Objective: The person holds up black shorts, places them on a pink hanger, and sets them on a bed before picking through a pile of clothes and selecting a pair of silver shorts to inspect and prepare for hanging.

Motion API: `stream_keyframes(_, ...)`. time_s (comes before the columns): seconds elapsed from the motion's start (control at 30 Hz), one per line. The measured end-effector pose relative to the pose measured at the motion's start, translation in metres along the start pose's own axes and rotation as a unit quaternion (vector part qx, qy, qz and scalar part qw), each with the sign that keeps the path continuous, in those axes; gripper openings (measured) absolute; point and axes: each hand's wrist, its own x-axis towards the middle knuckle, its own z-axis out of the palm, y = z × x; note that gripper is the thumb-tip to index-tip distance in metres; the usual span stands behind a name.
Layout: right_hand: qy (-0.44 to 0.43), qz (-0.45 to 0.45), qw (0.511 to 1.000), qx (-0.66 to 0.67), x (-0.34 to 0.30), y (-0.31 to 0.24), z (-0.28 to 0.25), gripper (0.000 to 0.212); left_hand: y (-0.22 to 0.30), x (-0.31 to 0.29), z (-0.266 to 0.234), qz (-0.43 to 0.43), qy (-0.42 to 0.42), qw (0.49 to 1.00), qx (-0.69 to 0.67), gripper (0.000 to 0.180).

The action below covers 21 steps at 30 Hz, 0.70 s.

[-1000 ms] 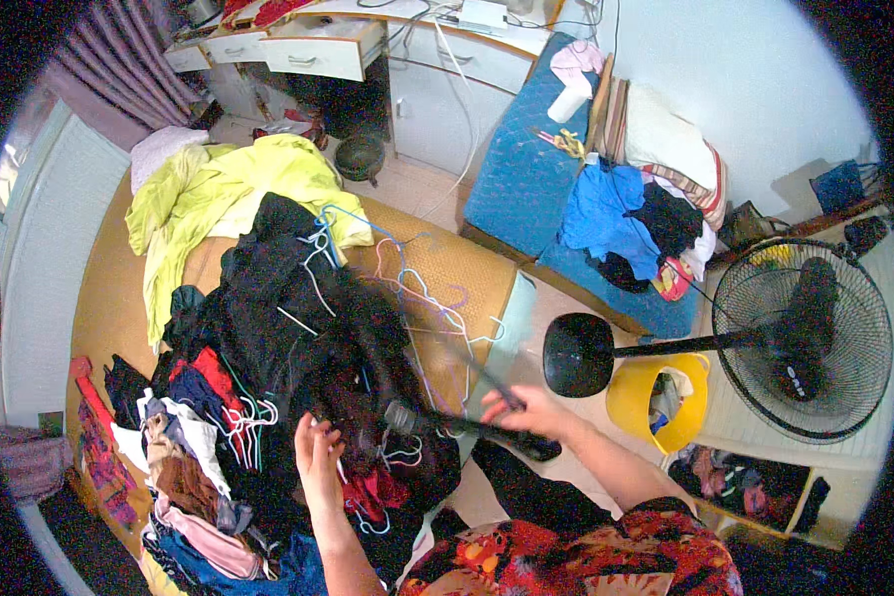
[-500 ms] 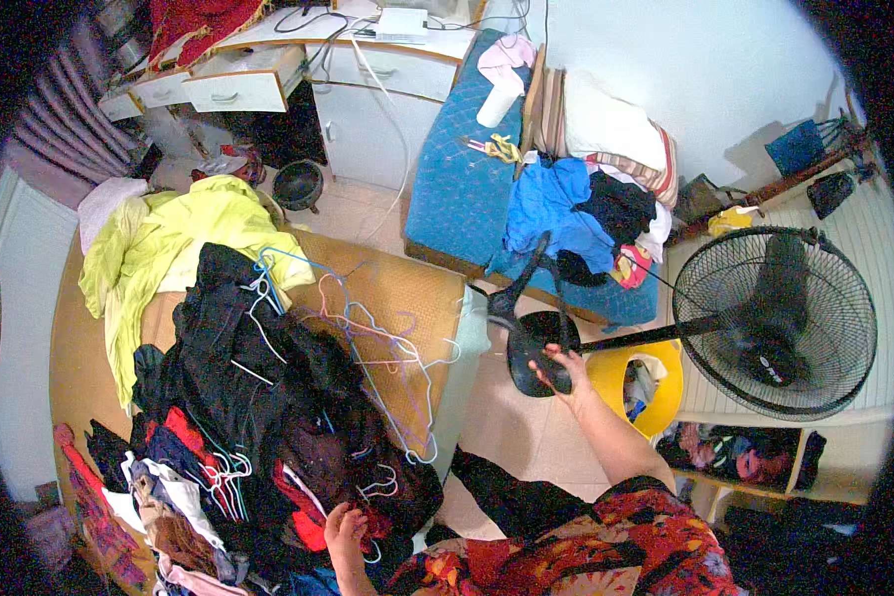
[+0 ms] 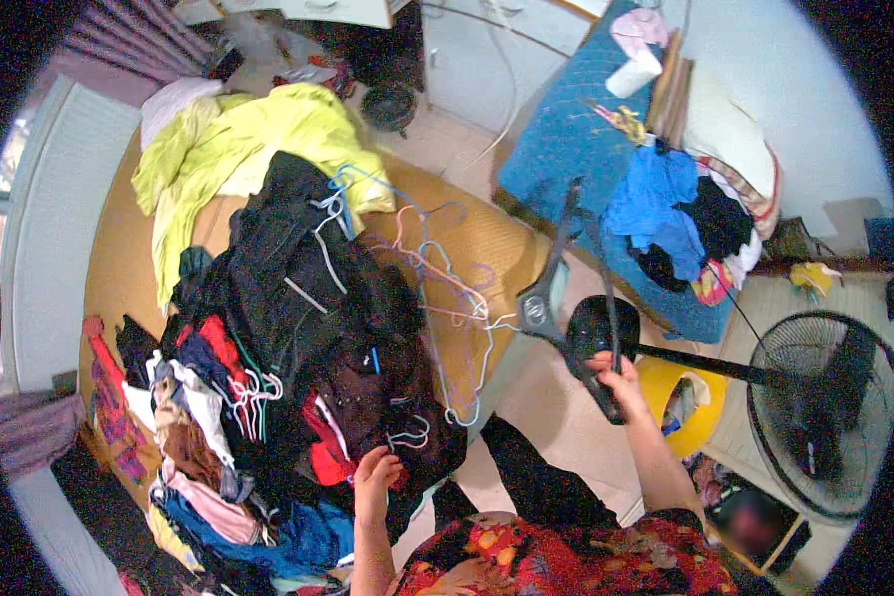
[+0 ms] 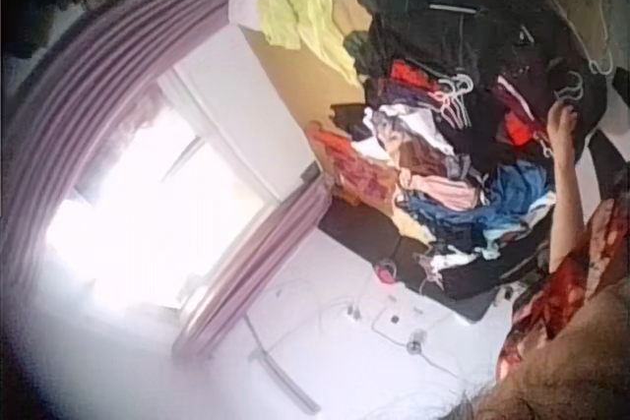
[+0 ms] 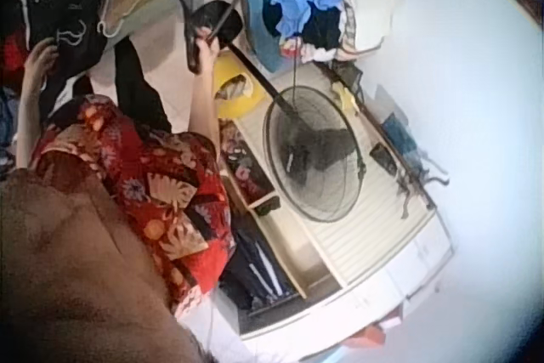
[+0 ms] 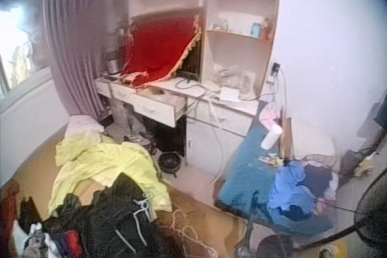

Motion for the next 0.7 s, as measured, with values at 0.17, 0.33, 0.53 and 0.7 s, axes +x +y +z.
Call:
stream_keyframes(0.17,-0.012,-0.012,0.990,-0.142,0.064,0.019,0.099,0.043,-0.019,0.001,-0.017,-0.020,0.009,1.000,-0.014,0.035)
stream_keyframes(0.33,-0.021,0.014,1.000,-0.008,0.107,0.074,0.137,0.033,-0.055,0.012,-0.050,0.032,0.096,0.994,0.030,0.038)
stream_keyframes(0.53,-0.084,0.145,0.947,-0.275,0.122,0.105,0.169,0.028,-0.053,0.049,-0.107,0.195,0.299,0.877,0.321,0.052)
stream_keyframes(0.7,-0.044,0.126,0.896,-0.423,0.125,0.122,0.139,0.037,0.002,0.103,-0.153,0.270,0.400,0.778,0.402,0.060)
